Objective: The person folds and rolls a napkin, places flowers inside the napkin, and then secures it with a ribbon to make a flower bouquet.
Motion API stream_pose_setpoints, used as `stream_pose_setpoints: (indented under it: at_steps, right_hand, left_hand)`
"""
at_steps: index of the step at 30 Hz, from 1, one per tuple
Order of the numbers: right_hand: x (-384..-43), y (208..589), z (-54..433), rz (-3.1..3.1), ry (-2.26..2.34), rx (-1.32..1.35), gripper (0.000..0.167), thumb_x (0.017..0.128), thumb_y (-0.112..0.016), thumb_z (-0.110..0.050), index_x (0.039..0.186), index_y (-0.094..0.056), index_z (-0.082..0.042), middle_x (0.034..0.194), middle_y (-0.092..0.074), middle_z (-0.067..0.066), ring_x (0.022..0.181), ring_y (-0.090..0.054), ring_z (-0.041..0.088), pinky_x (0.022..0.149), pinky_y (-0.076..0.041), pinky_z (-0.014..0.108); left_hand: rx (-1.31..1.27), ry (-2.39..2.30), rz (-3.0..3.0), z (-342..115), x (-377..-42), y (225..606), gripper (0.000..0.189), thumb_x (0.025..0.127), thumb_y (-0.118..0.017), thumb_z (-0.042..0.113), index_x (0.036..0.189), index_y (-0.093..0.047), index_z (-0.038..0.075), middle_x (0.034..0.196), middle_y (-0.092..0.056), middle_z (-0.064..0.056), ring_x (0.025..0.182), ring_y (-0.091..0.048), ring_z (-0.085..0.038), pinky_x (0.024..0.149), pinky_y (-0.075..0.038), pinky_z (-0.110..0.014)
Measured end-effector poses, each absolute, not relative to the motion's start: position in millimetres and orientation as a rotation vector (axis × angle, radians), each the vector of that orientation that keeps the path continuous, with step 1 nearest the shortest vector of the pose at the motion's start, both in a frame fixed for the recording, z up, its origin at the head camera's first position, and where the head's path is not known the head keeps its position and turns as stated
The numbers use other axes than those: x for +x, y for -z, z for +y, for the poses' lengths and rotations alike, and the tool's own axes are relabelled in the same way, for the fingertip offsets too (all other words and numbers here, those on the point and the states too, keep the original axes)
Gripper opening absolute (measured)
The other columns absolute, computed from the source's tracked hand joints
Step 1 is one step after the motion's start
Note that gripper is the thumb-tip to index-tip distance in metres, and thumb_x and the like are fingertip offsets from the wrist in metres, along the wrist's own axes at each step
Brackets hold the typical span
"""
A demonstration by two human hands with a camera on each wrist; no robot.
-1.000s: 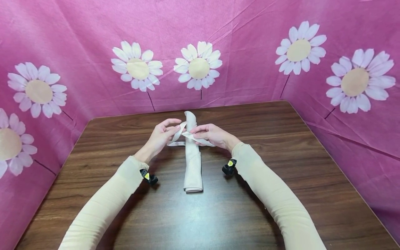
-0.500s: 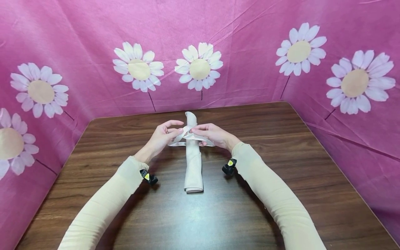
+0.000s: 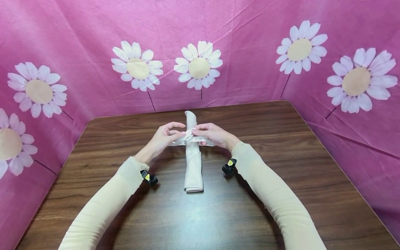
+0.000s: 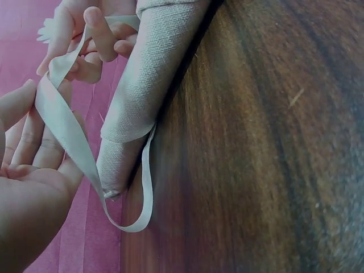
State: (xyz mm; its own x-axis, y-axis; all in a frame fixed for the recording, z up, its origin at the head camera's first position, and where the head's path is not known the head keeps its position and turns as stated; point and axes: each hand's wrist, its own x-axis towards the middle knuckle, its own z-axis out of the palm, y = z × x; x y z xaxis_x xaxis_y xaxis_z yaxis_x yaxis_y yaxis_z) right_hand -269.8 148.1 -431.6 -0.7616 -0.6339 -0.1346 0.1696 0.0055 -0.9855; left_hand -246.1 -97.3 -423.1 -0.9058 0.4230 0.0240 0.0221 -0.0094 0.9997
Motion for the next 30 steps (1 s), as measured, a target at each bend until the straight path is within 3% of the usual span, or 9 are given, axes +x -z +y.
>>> stream_pose_setpoints:
  at_steps: [12, 20, 30]
  right_hand:
    - [-270.5, 431.7, 151.4, 1.722, 1.855, -0.442, 0.015, 0.104, -0.057, -0.013, 0.101, -0.071, -0.009, 0.09, -0.065, 0.007, 0.066, -0.054, 0.018, 0.061, -0.046, 0.026]
    - [-269.9, 428.9, 151.8, 1.723, 1.825, -0.397, 0.015, 0.105, -0.056, -0.014, 0.106, -0.071, -0.009, 0.095, -0.067, 0.005, 0.078, -0.063, 0.014, 0.066, -0.054, 0.025]
    - [-270.7, 427.6, 151.7, 1.777, 1.795, -0.395, 0.014, 0.104, -0.06, -0.019, 0.104, -0.069, -0.009, 0.091, -0.065, 0.004, 0.078, -0.062, 0.012, 0.068, -0.054, 0.026]
  left_hand:
    - [0.466, -1.995, 1.958, -96.7, -245.2, 422.6, 0.044, 0.097, -0.067, 0.001, 0.136, -0.05, -0.011, 0.09, -0.074, -0.006, 0.08, -0.069, -0.011, 0.07, -0.056, -0.024]
    - [0.5, -1.945, 2.039, -95.3, -246.0, 421.7, 0.043, 0.094, -0.071, 0.003, 0.133, -0.055, -0.008, 0.091, -0.075, -0.007, 0.082, -0.068, -0.012, 0.07, -0.053, -0.023]
    - [0.501, -1.93, 2.054, -94.6, -246.5, 422.3, 0.042, 0.094, -0.072, 0.004, 0.131, -0.057, -0.007, 0.097, -0.076, -0.012, 0.087, -0.07, -0.013, 0.075, -0.055, -0.026]
